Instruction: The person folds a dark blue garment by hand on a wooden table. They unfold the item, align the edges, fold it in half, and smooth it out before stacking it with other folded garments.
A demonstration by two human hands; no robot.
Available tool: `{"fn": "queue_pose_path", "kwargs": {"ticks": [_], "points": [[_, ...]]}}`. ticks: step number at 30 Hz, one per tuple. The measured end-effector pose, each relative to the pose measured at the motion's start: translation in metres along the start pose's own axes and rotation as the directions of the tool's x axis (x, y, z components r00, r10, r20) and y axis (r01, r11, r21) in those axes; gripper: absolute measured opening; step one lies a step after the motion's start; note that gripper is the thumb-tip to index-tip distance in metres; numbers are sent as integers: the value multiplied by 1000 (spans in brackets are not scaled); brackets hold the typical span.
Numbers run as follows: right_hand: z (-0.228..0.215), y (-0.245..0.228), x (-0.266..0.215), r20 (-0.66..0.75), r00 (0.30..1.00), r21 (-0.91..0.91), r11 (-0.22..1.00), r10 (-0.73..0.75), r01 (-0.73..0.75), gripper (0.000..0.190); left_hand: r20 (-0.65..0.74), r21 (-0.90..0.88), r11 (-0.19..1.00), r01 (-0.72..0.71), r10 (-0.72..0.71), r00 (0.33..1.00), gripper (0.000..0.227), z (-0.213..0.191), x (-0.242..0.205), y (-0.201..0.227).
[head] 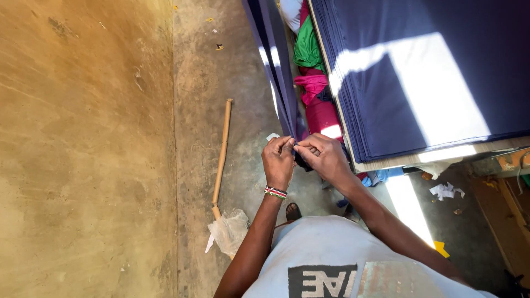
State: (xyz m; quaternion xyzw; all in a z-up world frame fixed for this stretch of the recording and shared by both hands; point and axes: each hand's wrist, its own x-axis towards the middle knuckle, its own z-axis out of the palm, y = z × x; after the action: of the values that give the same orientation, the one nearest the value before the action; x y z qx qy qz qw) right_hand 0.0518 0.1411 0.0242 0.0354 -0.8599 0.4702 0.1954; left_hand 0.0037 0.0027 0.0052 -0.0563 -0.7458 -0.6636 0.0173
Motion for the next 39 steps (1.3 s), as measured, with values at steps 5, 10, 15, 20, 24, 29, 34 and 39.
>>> {"fn": "queue_pose_path", "kwargs": {"ticks": [5,10,15,20,24,29,34,39], "points": [[-6,-13,4,-47,998,46,998,-51,53,15,-6,-33,999,-12,12,1000,15,-4,-3,34],[-8,-8,11,-9,997,43,997,-71,71,12,-14,129,983,-133,136,991,13,2,4,3],[-10,-10,10,20,994,68,992,-110,108,8,-10,-35,999,30,-30,999,13,0,-8,32],[-18,-20,8,50,991,114,986,-125,119,10,8,183,968,-174,175,984,14,-8,-1,12],[-18,-17,11,37,993,128,986,-108,103,7,49,248,945,-212,207,977,14,-6,-1,6],[-13,-4,10,38,989,138,981,-141,134,6,82,171,980,-102,89,993,19,-7,1,10],[-2,9,2,40,983,89,980,-181,177,7,99,123,985,118,-131,986,16,-1,-4,50],[0,12,4,29,979,88,976,-204,201,2,100,131,971,202,-216,971,17,4,6,32]]}}
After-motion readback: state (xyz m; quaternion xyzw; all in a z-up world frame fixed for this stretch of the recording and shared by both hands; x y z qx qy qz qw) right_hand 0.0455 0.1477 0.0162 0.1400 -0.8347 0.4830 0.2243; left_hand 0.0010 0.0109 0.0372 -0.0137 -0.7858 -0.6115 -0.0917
